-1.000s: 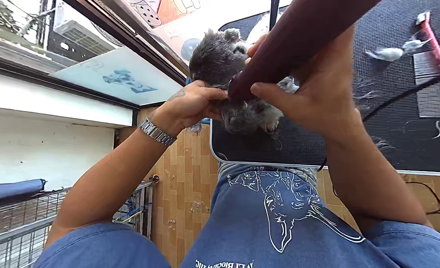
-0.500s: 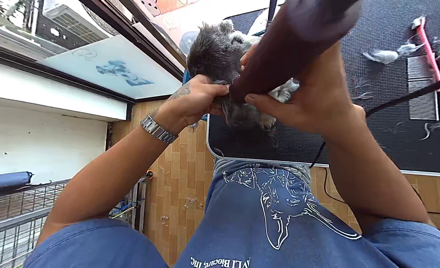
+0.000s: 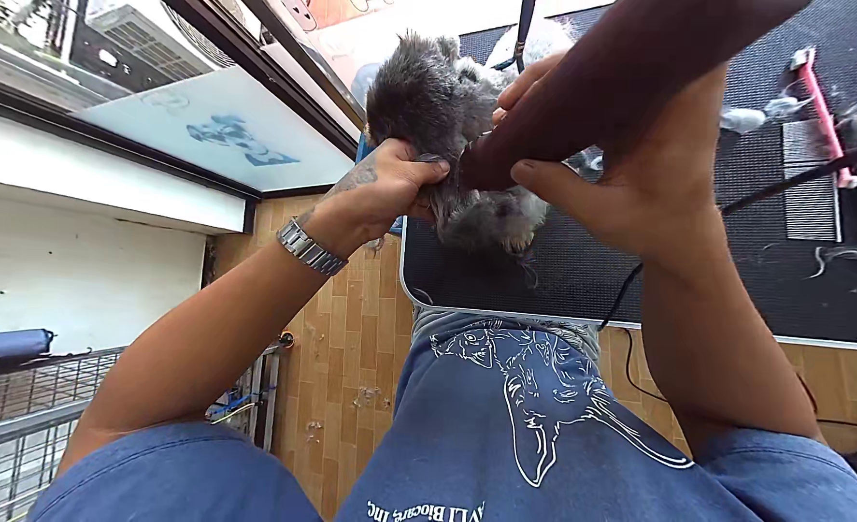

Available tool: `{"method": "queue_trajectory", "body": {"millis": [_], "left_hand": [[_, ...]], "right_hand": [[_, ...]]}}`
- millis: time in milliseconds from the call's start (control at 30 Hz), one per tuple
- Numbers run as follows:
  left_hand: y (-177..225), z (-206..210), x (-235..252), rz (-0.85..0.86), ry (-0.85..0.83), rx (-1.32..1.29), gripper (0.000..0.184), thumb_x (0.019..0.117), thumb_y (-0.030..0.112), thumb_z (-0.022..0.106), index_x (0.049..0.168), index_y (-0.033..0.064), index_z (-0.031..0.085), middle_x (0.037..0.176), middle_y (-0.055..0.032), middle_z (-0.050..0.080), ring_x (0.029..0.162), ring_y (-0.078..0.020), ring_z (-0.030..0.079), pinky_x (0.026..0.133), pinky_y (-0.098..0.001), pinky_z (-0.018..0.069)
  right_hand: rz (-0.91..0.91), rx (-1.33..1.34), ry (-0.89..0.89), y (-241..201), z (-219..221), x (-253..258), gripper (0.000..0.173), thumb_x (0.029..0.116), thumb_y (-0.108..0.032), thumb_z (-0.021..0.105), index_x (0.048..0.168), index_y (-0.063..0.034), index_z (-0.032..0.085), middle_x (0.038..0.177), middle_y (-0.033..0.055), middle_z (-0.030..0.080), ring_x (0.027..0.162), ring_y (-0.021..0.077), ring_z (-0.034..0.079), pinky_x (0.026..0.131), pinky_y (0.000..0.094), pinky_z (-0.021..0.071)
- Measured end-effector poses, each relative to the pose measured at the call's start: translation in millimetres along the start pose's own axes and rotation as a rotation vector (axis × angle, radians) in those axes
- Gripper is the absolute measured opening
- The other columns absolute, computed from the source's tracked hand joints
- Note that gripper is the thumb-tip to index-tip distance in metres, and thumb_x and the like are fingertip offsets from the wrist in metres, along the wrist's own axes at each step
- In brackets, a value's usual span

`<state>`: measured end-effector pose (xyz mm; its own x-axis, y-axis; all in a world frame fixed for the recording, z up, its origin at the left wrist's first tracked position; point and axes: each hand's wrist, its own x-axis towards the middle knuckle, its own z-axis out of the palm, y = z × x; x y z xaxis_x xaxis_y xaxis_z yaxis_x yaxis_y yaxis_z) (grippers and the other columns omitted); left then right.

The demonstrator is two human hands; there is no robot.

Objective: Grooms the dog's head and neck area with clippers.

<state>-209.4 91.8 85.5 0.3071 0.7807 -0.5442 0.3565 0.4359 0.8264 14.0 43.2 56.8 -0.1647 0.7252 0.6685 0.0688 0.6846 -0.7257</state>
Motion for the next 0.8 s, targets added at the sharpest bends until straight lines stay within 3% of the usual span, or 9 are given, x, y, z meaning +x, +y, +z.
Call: {"method": "queue_trajectory", "body": {"millis": [167,267,367,467,600,800], "left_hand": [[7,4,0,0.016,0.003,0.028,0.016,0.1068,0.01,0.047,0.102,0.0045,0.061,0.085,-0.0047,0.072,0.071,-0.0127,0.072,0.066,-0.0297,0.0627],[4,6,-1,0.035,0.029,0.056,0.013,0.1059,0.01,0.049,0.102,0.006,0.062,0.084,-0.0026,0.073,0.071,-0.0111,0.072,0.066,-0.0281,0.0623],[-1,6,-1,0.03,0.04,0.066,0.01,0.105,0.009,0.051,0.103,0.0062,0.061,0.084,-0.0025,0.072,0.07,-0.0106,0.071,0.065,-0.0278,0.0618],[3,4,0,-0.005,0.051,0.071,0.012,0.106,0.009,0.049,0.106,0.0041,0.06,0.087,-0.0045,0.073,0.072,-0.0131,0.072,0.067,-0.0308,0.0631],[6,2,-2,-0.026,0.028,0.075,0.013,0.1063,0.008,0.047,0.105,0.0035,0.06,0.087,-0.0058,0.073,0.074,-0.0147,0.073,0.069,-0.0319,0.0638],[8,1,-2,-0.024,0.029,0.109,0.011,0.1065,0.01,0.049,0.109,0.0064,0.06,0.088,-0.0028,0.073,0.073,-0.0116,0.072,0.067,-0.0284,0.0625]], "right_hand": [[0.046,-0.089,-0.043,4,16,-8,0.081,0.0858,-0.016,0.077,0.146,0.0135,0.032,0.119,0.014,0.069,0.113,0.0142,0.068,0.097,0.0322,0.0587],[0.083,-0.128,-0.111,4,23,-16,0.084,0.0865,-0.021,0.076,0.151,0.0083,0.031,0.117,0.0115,0.07,0.109,0.0147,0.069,0.093,0.0352,0.0591],[0.085,-0.071,-0.208,3,14,-15,0.08,0.0877,-0.018,0.075,0.151,0.0057,0.032,0.121,0.0102,0.069,0.113,0.014,0.067,0.098,0.0333,0.0569],[0.052,0.03,-0.148,0,2,-10,0.078,0.0872,-0.011,0.075,0.148,0.0124,0.031,0.122,0.0143,0.067,0.117,0.0162,0.066,0.102,0.0332,0.0562],[-0.043,0.073,-0.005,7,2,-4,0.07,0.0875,-0.008,0.075,0.136,0.0227,0.034,0.122,0.0227,0.066,0.119,0.0257,0.066,0.104,0.0404,0.0565],[0.004,-0.029,-0.099,8,21,-13,0.082,0.0862,-0.013,0.076,0.149,0.0128,0.03,0.119,0.0154,0.068,0.113,0.018,0.067,0.098,0.0354,0.0581]]}}
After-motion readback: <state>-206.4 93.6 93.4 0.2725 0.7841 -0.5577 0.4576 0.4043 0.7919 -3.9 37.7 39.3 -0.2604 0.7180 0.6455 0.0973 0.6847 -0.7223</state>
